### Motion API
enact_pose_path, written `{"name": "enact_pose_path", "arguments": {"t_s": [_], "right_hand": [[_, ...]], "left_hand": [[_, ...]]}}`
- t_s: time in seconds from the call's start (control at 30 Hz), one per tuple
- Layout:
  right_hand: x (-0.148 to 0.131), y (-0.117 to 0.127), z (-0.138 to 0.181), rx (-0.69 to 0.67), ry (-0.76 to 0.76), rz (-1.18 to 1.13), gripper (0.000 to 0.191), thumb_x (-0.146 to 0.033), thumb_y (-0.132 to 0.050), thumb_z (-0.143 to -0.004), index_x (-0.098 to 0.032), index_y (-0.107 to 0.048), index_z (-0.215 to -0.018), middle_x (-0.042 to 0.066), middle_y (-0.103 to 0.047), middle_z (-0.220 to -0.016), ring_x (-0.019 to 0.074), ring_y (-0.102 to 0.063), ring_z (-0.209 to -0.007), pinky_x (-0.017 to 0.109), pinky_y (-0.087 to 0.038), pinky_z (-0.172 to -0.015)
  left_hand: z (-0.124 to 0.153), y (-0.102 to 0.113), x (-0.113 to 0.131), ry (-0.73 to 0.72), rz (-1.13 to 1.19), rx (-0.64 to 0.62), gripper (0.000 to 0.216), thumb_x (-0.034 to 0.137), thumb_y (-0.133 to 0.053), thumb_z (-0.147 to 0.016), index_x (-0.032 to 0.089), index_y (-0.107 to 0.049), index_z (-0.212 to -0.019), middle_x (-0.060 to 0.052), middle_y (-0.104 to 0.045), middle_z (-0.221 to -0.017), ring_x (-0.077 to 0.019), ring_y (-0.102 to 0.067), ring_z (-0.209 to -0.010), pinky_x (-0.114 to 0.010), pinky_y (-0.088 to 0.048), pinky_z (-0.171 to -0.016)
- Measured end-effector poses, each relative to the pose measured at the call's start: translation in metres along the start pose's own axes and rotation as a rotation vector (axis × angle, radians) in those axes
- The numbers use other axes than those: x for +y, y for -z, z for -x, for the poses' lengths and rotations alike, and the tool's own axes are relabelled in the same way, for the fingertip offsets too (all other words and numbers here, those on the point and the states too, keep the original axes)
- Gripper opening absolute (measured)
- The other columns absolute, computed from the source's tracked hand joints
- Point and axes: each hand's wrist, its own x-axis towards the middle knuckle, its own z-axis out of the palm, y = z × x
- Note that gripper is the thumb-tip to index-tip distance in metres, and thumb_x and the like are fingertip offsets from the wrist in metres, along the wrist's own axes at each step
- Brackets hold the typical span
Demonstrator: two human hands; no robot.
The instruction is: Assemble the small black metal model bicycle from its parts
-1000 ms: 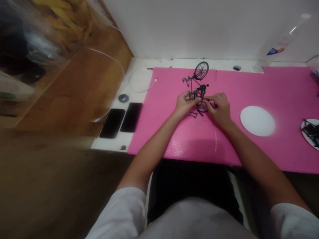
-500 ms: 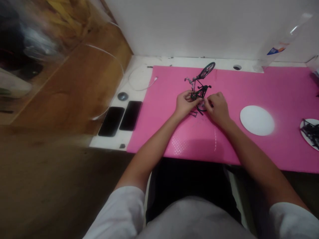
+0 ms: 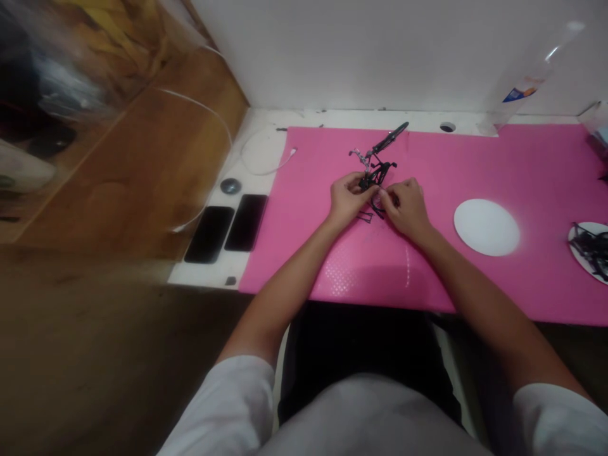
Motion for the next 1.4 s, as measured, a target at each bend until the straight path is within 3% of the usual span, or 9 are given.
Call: {"name": "enact_pose_path", "arguments": {"t_s": [0.13,0.3,0.6,0.73,0.83,0.97,1.03,1.23,1.4], "right_hand": [[0.003,-0.004,0.001,0.077,-0.004,0.001,0.029,-0.050,-0.062,-0.108,-0.025,-0.073,-0.100,0.011,-0.078,-0.093,0.0359,-0.062,-0.105,0.064,-0.051,-0.104],[0.006,-0.005,0.000,0.163,0.017,0.005,0.020,-0.044,-0.066,-0.106,-0.026,-0.075,-0.107,0.011,-0.079,-0.092,0.0392,-0.063,-0.114,0.066,-0.051,-0.106],[0.012,-0.005,-0.002,0.124,0.023,0.031,0.053,-0.057,-0.051,-0.116,-0.025,-0.065,-0.076,0.010,-0.067,-0.081,0.0347,-0.064,-0.107,0.064,-0.050,-0.106],[0.010,-0.004,-0.001,0.110,-0.008,0.006,0.064,-0.067,-0.041,-0.118,-0.025,-0.063,-0.074,0.009,-0.064,-0.077,0.0337,-0.063,-0.101,0.064,-0.049,-0.106],[0.009,-0.003,0.000,0.139,-0.054,-0.050,0.066,-0.072,-0.034,-0.118,-0.025,-0.068,-0.086,0.010,-0.070,-0.086,0.0320,-0.062,-0.099,0.059,-0.052,-0.103],[0.008,0.000,-0.001,0.225,-0.039,-0.124,0.059,-0.073,-0.039,-0.118,-0.025,-0.074,-0.122,0.014,-0.078,-0.117,0.0311,-0.066,-0.111,0.054,-0.056,-0.104],[0.008,0.000,-0.002,0.246,-0.004,-0.115,0.057,-0.072,-0.043,-0.117,-0.026,-0.073,-0.128,0.013,-0.077,-0.122,0.0311,-0.067,-0.117,0.054,-0.056,-0.108],[0.010,-0.005,-0.004,0.282,-0.031,-0.183,0.054,-0.076,-0.055,-0.111,-0.026,-0.071,-0.103,0.009,-0.074,-0.103,0.0273,-0.066,-0.102,0.047,-0.059,-0.093],[0.009,-0.009,-0.004,0.285,-0.070,-0.318,0.058,-0.083,-0.060,-0.106,-0.026,-0.070,-0.097,0.006,-0.073,-0.098,0.0222,-0.063,-0.087,0.040,-0.055,-0.076]], "left_hand": [[0.000,0.000,0.001,0.008,-0.002,0.018,0.038,0.029,-0.103,-0.075,0.018,-0.083,-0.106,-0.008,-0.088,-0.105,-0.0182,-0.083,-0.091,-0.032,-0.068,-0.087],[0.001,-0.001,0.004,0.066,0.024,-0.001,0.038,0.028,-0.104,-0.074,0.019,-0.081,-0.104,-0.008,-0.087,-0.105,-0.0187,-0.083,-0.093,-0.034,-0.069,-0.091],[0.002,-0.003,0.006,0.104,0.031,-0.033,0.042,0.025,-0.104,-0.071,0.018,-0.081,-0.105,-0.008,-0.088,-0.102,-0.0184,-0.084,-0.092,-0.033,-0.069,-0.091],[0.002,-0.003,0.008,0.115,0.065,-0.030,0.041,0.021,-0.103,-0.070,0.018,-0.081,-0.104,-0.006,-0.087,-0.100,-0.0174,-0.083,-0.091,-0.032,-0.069,-0.091],[0.001,-0.001,0.010,0.136,0.102,-0.050,0.043,0.023,-0.105,-0.069,0.018,-0.080,-0.103,-0.006,-0.087,-0.101,-0.0182,-0.084,-0.093,-0.035,-0.070,-0.097],[0.000,0.001,0.012,0.175,0.188,-0.123,0.052,0.029,-0.109,-0.066,0.018,-0.079,-0.106,-0.005,-0.086,-0.101,-0.0183,-0.084,-0.091,-0.038,-0.071,-0.098],[0.000,0.001,0.012,0.210,0.208,-0.171,0.057,0.031,-0.111,-0.064,0.019,-0.079,-0.109,-0.005,-0.087,-0.102,-0.0182,-0.085,-0.090,-0.038,-0.071,-0.098],[-0.001,0.001,0.006,0.208,0.171,-0.224,0.062,0.035,-0.113,-0.061,0.020,-0.080,-0.111,-0.004,-0.086,-0.101,-0.0170,-0.084,-0.087,-0.034,-0.070,-0.095],[-0.003,0.004,0.004,0.184,0.174,-0.266,0.062,0.037,-0.113,-0.064,0.020,-0.082,-0.114,-0.007,-0.087,-0.106,-0.0189,-0.085,-0.093,-0.036,-0.070,-0.099]]}}
